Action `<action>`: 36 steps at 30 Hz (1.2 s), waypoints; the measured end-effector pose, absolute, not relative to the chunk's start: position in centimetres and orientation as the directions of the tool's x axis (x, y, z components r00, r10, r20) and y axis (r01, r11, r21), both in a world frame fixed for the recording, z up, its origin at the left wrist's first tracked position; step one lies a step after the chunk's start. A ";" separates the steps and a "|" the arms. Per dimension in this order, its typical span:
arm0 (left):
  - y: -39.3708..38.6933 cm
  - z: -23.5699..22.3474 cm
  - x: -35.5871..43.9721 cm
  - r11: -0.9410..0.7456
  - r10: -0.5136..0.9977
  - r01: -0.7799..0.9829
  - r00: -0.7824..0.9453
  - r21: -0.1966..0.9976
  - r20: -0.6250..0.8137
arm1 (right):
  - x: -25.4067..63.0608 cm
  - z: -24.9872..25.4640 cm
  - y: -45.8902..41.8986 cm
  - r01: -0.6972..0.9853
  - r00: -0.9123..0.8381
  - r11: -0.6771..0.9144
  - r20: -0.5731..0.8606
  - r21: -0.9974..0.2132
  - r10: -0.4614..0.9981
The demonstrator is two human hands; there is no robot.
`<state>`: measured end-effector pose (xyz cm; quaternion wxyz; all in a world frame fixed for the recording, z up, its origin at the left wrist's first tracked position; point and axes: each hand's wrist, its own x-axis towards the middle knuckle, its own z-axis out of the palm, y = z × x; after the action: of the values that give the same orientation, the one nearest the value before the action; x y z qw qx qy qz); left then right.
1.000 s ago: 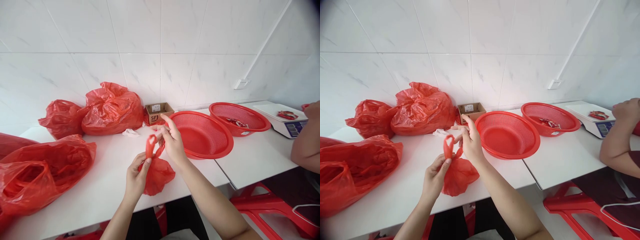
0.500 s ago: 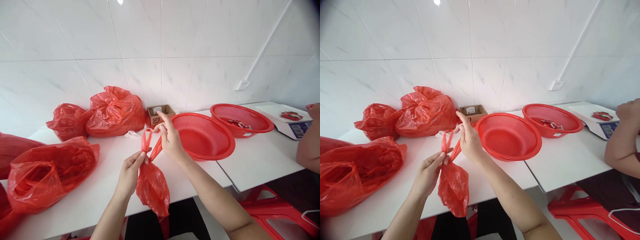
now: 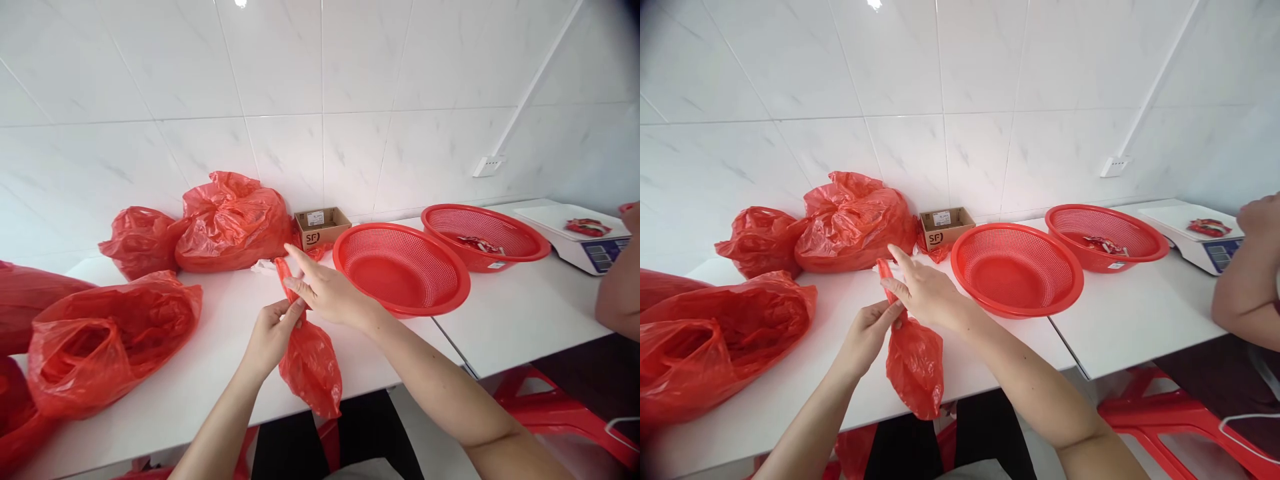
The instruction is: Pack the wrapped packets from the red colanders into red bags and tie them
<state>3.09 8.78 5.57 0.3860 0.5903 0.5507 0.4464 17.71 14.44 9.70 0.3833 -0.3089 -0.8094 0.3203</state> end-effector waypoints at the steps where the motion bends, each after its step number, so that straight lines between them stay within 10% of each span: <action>1: 8.9 5.5 2.9 -0.096 0.994 0.293 -0.024 0.951 0.108 | 18.0 9.3 14.2 0.272 -0.507 0.590 0.408 -0.760 0.759; 16: 8.7 4.0 0.8 -0.283 0.958 0.162 0.081 0.945 0.273 | 19.6 4.1 11.2 0.263 -0.346 0.458 0.361 -0.849 0.866; 22: 8.7 4.1 0.8 -0.324 0.934 0.180 0.216 0.929 0.284 | 19.5 3.8 11.9 -0.002 -0.461 0.470 0.418 -0.883 0.783; 36: 8.5 1.2 2.7 -0.406 0.874 0.334 -0.129 0.851 0.468 | 17.4 1.7 9.8 -0.117 -0.283 0.316 0.337 -0.941 0.898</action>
<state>2.72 8.48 1.17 0.2375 0.6157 0.4905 0.5691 17.45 9.81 1.69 0.5120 -0.3105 -0.6293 0.4954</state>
